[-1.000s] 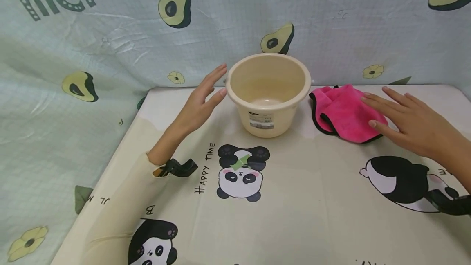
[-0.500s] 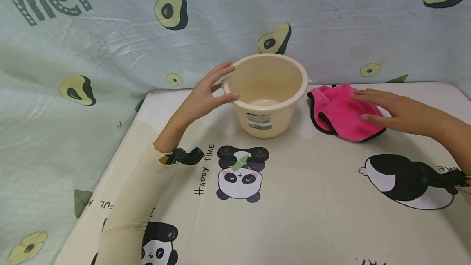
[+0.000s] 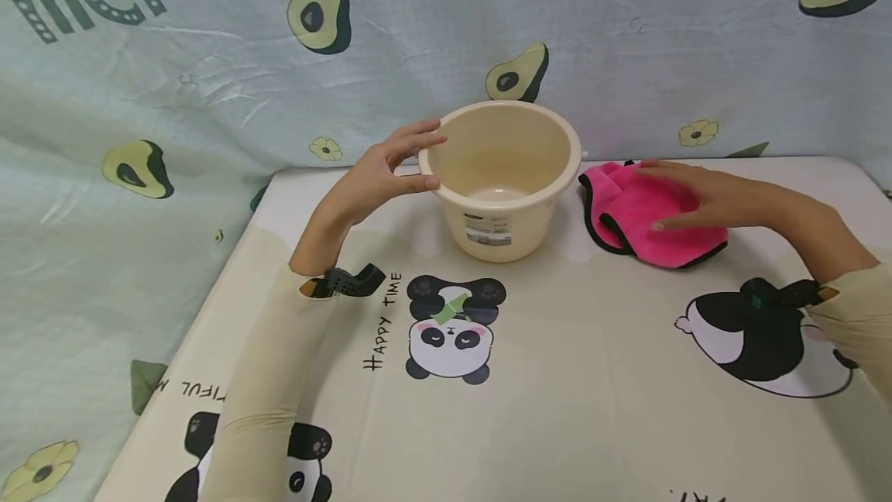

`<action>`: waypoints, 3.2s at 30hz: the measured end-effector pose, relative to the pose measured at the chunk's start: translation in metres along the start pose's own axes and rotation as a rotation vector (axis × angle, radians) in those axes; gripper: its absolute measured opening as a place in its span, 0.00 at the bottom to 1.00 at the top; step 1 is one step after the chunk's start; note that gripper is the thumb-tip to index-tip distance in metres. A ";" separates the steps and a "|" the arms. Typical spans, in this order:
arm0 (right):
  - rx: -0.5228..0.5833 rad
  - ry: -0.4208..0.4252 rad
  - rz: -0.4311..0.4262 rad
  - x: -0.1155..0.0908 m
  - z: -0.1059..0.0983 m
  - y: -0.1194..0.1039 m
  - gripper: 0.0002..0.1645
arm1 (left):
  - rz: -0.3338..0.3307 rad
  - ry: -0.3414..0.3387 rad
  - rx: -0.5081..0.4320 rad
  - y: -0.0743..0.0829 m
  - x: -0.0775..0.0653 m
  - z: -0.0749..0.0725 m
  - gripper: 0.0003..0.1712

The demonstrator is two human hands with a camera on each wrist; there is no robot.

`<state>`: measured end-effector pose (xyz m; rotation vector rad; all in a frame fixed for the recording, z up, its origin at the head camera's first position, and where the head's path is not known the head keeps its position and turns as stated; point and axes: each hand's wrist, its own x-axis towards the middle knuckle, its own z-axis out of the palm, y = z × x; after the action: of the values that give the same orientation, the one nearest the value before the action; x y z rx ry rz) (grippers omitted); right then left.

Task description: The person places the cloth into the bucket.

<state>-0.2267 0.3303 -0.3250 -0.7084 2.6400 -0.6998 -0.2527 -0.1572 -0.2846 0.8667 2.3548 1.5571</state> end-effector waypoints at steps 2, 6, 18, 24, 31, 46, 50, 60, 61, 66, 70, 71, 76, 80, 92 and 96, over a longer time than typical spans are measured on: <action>0.023 -0.043 0.047 0.007 0.003 -0.002 0.56 | -0.003 0.013 -0.004 -0.002 0.001 0.000 0.39; 0.044 -0.089 0.101 0.018 0.010 -0.006 0.59 | -0.005 0.017 -0.005 -0.004 0.003 0.000 0.40; 0.007 -0.113 0.103 0.030 0.006 -0.010 0.53 | 0.015 0.010 -0.012 -0.004 0.001 0.001 0.42; 0.083 -0.056 -0.070 0.021 0.001 0.002 0.31 | 0.020 0.011 0.002 -0.004 0.001 0.002 0.41; -0.020 -0.001 -0.165 0.023 0.020 0.015 0.37 | 0.019 0.007 -0.006 -0.005 0.002 0.003 0.40; -0.124 0.153 -0.010 0.043 0.034 -0.015 0.40 | -0.005 0.033 -0.010 -0.008 -0.001 -0.001 0.41; -0.082 0.223 0.092 0.031 0.033 -0.027 0.40 | 0.005 0.037 -0.015 -0.011 -0.001 0.002 0.41; -0.077 0.392 0.199 0.001 0.009 -0.047 0.42 | 0.035 0.058 -0.049 -0.010 0.000 0.007 0.45; -0.069 0.401 0.210 -0.001 0.007 -0.048 0.42 | 0.038 0.059 -0.050 -0.009 0.000 0.007 0.45; -0.029 0.436 0.263 -0.016 -0.002 -0.053 0.44 | 0.037 0.063 -0.074 -0.009 0.001 0.008 0.44; 0.002 0.473 0.274 -0.028 -0.012 -0.058 0.43 | 0.030 0.063 -0.111 -0.009 0.001 0.009 0.44; 0.009 0.479 0.276 -0.030 -0.014 -0.059 0.43 | 0.030 0.064 -0.120 -0.010 0.001 0.009 0.44; 0.045 0.529 0.279 -0.041 -0.023 -0.064 0.41 | 0.034 0.070 -0.126 -0.010 0.000 0.009 0.45; 0.081 0.567 0.269 -0.046 -0.026 -0.067 0.40 | 0.041 0.066 -0.110 -0.010 0.000 0.009 0.47; 0.127 0.624 0.277 -0.057 -0.035 -0.081 0.41 | 0.057 0.045 -0.080 -0.008 0.001 0.004 0.41; 0.113 0.636 0.280 -0.059 -0.038 -0.082 0.41 | 0.064 0.047 -0.080 -0.010 0.001 0.004 0.37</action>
<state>-0.1627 0.3142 -0.2397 -0.0697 3.1276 -1.1218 -0.2555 -0.1563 -0.2947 0.9058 2.2997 1.7018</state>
